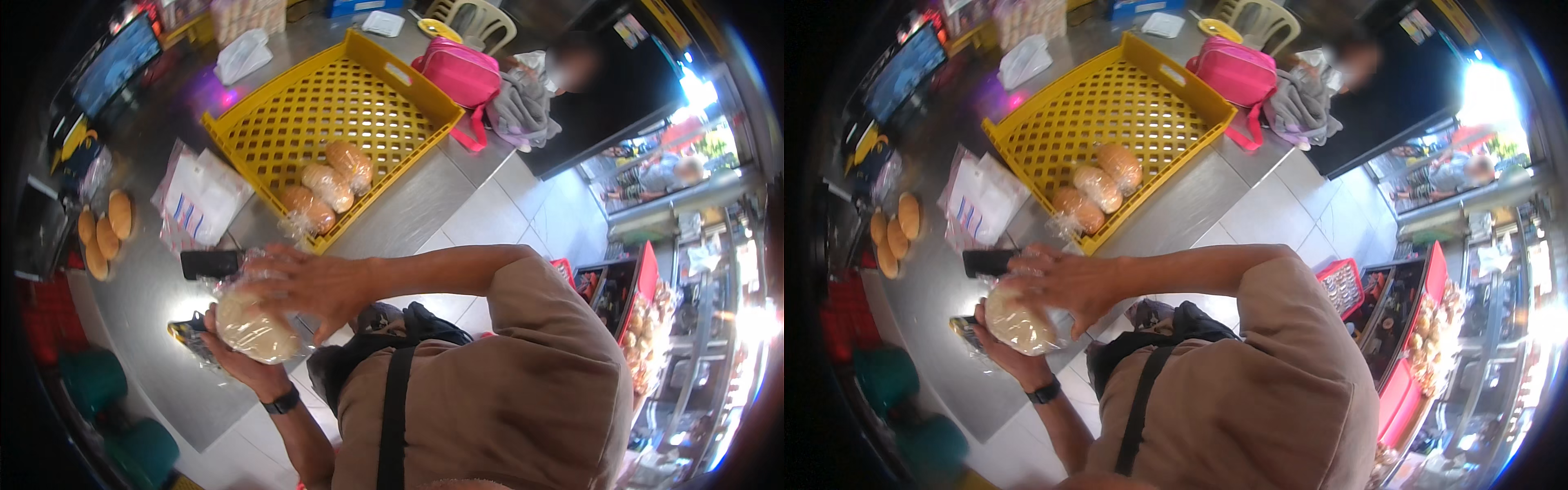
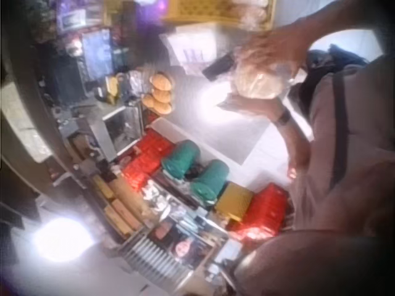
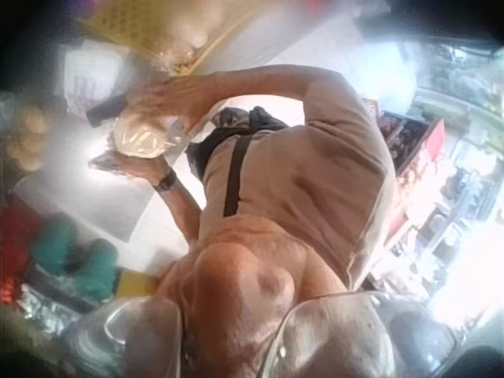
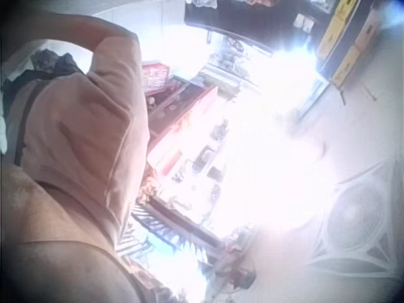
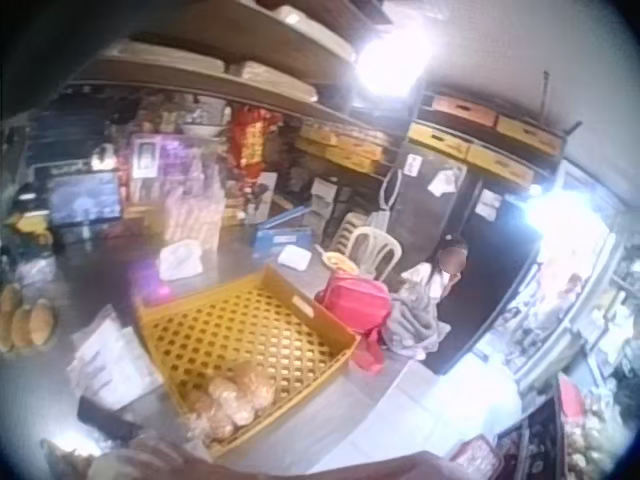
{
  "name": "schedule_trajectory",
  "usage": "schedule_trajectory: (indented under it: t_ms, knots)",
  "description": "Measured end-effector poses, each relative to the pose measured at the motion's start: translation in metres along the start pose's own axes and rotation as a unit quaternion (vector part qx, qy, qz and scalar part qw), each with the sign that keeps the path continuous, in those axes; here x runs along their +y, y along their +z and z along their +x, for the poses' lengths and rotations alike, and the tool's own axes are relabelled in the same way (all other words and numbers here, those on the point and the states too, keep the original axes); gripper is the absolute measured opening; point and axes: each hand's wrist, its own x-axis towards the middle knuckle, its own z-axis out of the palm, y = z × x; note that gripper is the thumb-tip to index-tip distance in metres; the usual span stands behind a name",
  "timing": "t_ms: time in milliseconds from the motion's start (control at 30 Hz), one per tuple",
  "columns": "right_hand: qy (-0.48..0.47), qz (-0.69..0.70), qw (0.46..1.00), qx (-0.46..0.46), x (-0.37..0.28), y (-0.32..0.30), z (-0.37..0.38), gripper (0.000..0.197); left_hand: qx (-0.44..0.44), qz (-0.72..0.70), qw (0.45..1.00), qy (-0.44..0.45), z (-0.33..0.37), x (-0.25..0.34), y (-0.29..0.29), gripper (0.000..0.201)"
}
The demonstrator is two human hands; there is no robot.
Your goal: The person places individual buns into clear plastic bags, seals them using a handheld heat sealer, and places the packaged buns into a yellow basket. The process is repeated for multiple buns.
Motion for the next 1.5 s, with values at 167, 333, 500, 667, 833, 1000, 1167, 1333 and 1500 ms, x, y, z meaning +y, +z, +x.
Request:
schedule_trajectory:
  t_ms: [167, 333, 500, 667, 833, 1000, 1167, 1333, 1500]
  knots:
    - [0.271, 0.332, 0.903, 0.006, 0.019, 0.002, -0.019, 0.09, -0.109, 0.168, 0.979, 0.027, -0.013, -0.021, 0.037, 0.062]
    - [0.051, -0.17, 0.978, 0.109, 0.02, -0.007, -0.048, 0.081, -0.056, -0.037, 0.992, -0.109, 0.008, -0.025, 0.031, 0.06]
    - [0.453, 0.634, 0.604, 0.168, 0.016, 0.038, -0.066, 0.071, -0.145, 0.186, 0.972, -0.013, 0.0, -0.056, 0.072, 0.062]
    - [0.26, 0.125, 0.936, 0.2, 0.017, 0.007, -0.084, 0.065, -0.13, 0.049, 0.987, -0.081, 0.031, -0.065, 0.048, 0.059]
    - [0.262, 0.244, 0.895, 0.265, 0.009, 0.022, -0.101, 0.061, -0.156, 0.195, 0.96, -0.128, 0.006, -0.081, 0.068, 0.053]
    - [0.542, 0.384, 0.745, 0.064, -0.01, 0.017, -0.11, 0.043, -0.341, 0.238, 0.872, -0.258, -0.001, -0.042, 0.049, 0.056]
    - [0.019, 0.057, 0.987, 0.15, -0.016, -0.014, -0.075, 0.027, -0.337, 0.211, 0.767, -0.505, 0.018, -0.022, 0.026, 0.049]
    - [-0.113, 0.019, 0.993, -0.024, 0.003, 0.015, -0.015, 0.037, -0.351, 0.311, 0.754, -0.46, 0.006, -0.005, -0.003, 0.051]
    - [0.001, 0.06, 0.972, -0.229, -0.008, 0.033, -0.016, 0.027, -0.475, 0.461, 0.636, -0.396, -0.024, 0.026, -0.014, 0.054]
